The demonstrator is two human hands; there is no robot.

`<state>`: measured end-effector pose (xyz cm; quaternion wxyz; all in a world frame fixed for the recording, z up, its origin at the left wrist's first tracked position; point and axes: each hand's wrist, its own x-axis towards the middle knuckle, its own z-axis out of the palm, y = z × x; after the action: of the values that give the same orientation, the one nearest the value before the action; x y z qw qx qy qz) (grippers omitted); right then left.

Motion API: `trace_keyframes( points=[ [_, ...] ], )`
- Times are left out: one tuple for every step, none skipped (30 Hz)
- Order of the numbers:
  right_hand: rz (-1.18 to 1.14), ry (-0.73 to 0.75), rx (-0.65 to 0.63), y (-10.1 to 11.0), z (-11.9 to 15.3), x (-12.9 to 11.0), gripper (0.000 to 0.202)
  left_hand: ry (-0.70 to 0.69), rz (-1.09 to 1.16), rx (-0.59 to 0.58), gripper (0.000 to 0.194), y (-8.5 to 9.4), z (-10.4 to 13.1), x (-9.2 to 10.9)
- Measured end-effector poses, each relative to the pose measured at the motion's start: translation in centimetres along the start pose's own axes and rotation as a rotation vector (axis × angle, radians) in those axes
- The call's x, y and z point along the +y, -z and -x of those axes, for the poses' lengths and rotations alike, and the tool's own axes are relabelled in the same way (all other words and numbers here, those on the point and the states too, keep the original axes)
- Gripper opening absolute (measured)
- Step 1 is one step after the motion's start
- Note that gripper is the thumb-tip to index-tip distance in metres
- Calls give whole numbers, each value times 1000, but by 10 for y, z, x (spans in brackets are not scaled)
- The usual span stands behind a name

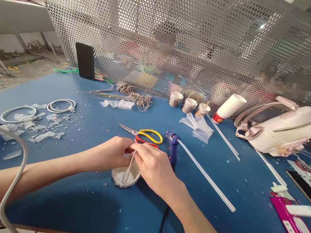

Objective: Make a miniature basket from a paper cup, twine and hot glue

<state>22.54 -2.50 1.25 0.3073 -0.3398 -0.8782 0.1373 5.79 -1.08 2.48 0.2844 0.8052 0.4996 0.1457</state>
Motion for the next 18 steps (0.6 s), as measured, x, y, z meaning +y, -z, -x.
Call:
trace_keyframes(
  points=[
    [5, 4, 9, -1, 0, 1, 24, -9, 2, 5, 14, 0, 0, -1],
    [7, 6, 17, -2, 1, 1, 24, -16, 4, 9, 16, -1, 0, -2],
    [5, 6, 24, -3, 1, 2, 24, -19, 5, 13, 17, -2, 0, -2],
    [1, 4, 29, -4, 1, 2, 24, -19, 5, 16, 18, -2, -1, -3],
    [-5, -2, 32, -5, 1, 2, 24, -18, 5, 19, 19, -3, -1, -4],
    [-11, -11, 34, -5, 1, 3, 25, -17, 6, 22, 20, -4, -1, -4],
    [-18, -25, 36, -6, 1, 3, 25, -17, 8, 26, 21, -4, -1, -4],
    [-25, -41, 38, -6, 1, 2, 25, -15, 9, 30, 21, -5, -1, -5],
    [-31, -57, 41, -5, 0, 2, 25, -13, 10, 35, 22, -5, -1, -5],
    [-37, -75, 46, -5, 0, 2, 24, -10, 11, 40, 22, -5, 0, -5],
    [-44, -95, 48, -5, 0, 2, 23, -9, 11, 45, 21, -5, 0, -5],
    [-55, -115, 47, -5, 0, 1, 21, -8, 12, 50, 20, -5, 0, -5],
    [-72, -136, 46, -5, 1, 1, 19, -8, 12, 54, 19, -5, 1, -4],
    [-95, -157, 42, -5, 1, 1, 18, -8, 13, 54, 18, -4, 1, -4],
    [-119, -177, 38, -5, 2, 1, 16, -7, 16, 53, 17, -4, 1, -5],
    [-140, -190, 36, -5, 2, 1, 14, -5, 21, 50, 15, -4, 1, -5],
    [-155, -196, 36, -5, 3, 1, 14, -3, 29, 47, 14, -4, 1, -5],
    [-165, -198, 38, -5, 3, 0, 13, 0, 37, 45, 13, -4, 2, -5]
  ],
)
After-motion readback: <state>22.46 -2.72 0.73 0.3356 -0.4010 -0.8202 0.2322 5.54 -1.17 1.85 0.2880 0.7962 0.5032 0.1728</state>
